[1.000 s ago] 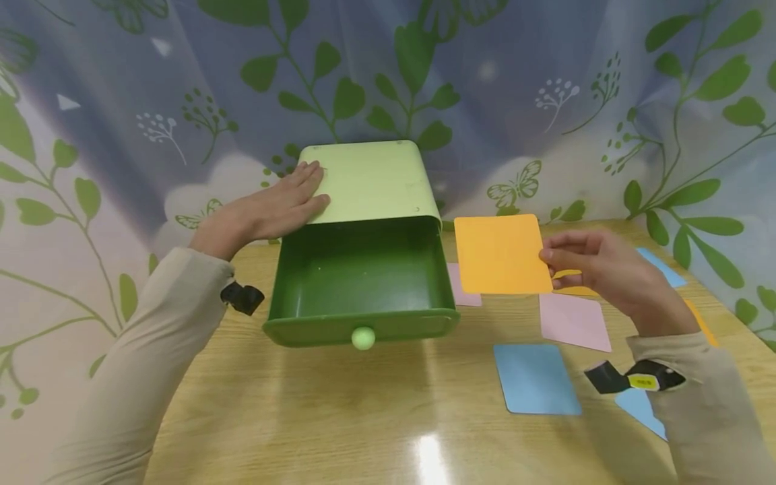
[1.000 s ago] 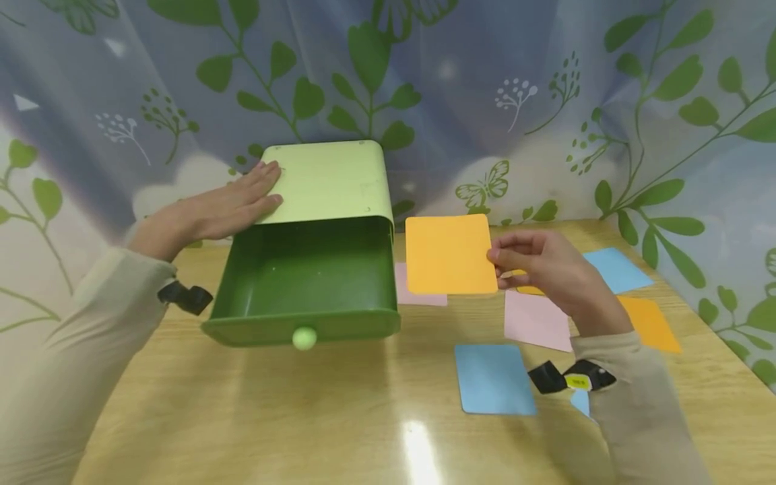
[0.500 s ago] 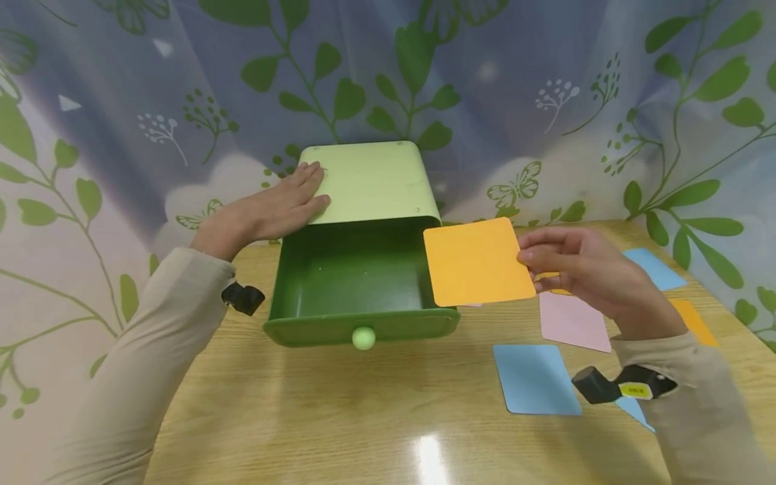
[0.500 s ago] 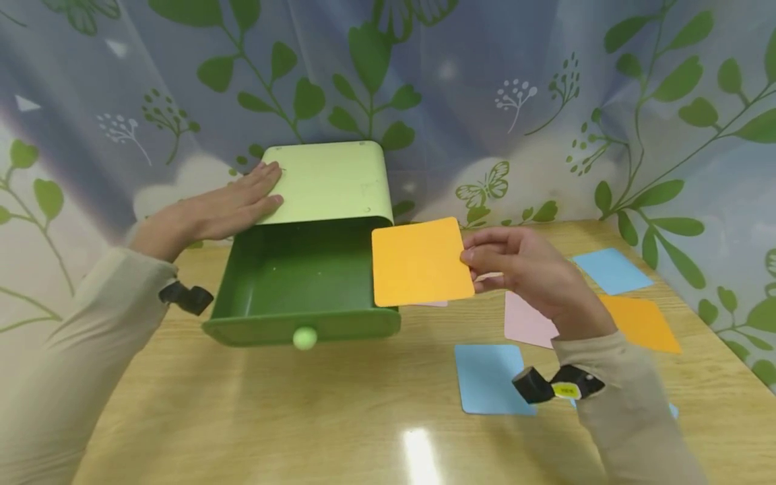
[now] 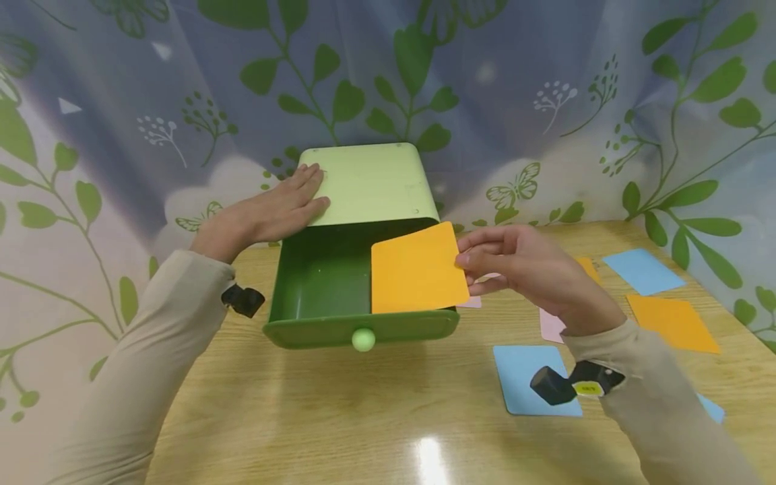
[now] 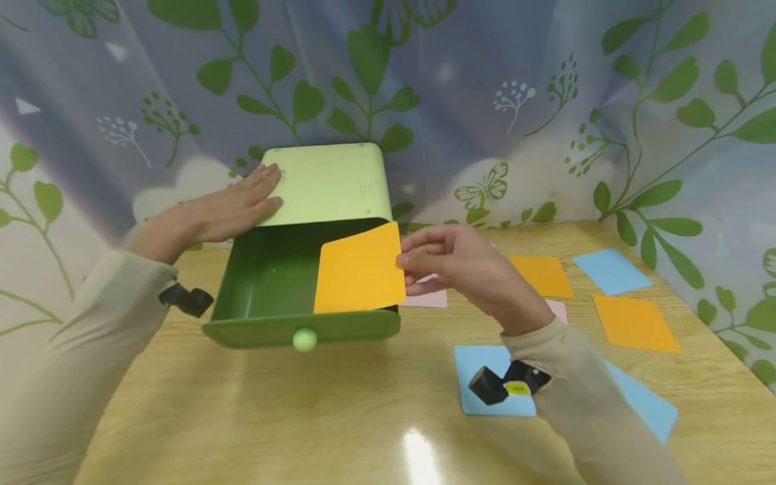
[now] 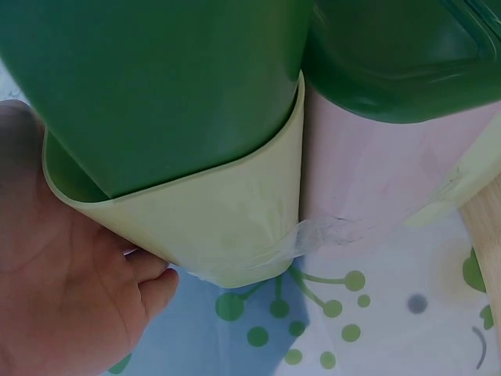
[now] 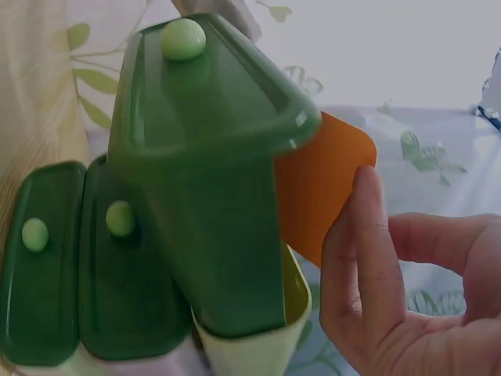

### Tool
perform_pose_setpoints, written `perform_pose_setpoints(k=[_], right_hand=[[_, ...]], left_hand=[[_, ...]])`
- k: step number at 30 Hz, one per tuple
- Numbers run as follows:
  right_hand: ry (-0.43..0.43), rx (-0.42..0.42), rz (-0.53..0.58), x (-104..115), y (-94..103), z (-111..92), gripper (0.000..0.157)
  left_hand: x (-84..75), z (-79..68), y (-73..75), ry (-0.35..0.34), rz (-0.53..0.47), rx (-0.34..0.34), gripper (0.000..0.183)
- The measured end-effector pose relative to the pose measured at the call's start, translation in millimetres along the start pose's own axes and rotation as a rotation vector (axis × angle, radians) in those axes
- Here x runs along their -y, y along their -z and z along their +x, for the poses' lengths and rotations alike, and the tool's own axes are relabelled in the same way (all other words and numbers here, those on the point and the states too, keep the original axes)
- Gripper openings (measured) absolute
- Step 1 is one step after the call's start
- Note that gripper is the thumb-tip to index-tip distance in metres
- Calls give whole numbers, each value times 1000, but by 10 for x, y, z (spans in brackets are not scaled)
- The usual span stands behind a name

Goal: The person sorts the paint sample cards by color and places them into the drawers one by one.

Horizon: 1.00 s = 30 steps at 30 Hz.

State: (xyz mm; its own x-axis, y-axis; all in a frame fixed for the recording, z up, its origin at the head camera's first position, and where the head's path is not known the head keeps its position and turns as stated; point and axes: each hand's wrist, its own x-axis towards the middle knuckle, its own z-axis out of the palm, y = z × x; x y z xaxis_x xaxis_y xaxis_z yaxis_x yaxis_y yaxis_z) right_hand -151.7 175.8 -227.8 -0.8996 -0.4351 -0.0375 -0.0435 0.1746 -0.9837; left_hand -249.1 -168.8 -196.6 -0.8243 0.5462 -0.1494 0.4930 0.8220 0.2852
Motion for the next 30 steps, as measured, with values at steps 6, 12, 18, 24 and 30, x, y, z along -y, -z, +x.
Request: perform_pose_setpoints(k=[6, 12, 18, 24, 30], right_hand=[[-18, 21, -44, 85, -173, 145, 29], [-69, 28, -75, 116, -295, 259, 30], [-98, 40, -86, 135, -314, 276, 36], [-84, 34, -97, 137, -271, 244, 37], [-56, -72, -58, 80, 7, 212, 39]], left_hand=[[7, -1, -5, 0, 0, -3, 69], [10, 0, -6, 0, -3, -1, 69], [2, 3, -1, -3, -7, 3, 69], [1, 5, -6, -1, -7, 1, 69], [0, 0, -6, -1, -2, 0, 69]])
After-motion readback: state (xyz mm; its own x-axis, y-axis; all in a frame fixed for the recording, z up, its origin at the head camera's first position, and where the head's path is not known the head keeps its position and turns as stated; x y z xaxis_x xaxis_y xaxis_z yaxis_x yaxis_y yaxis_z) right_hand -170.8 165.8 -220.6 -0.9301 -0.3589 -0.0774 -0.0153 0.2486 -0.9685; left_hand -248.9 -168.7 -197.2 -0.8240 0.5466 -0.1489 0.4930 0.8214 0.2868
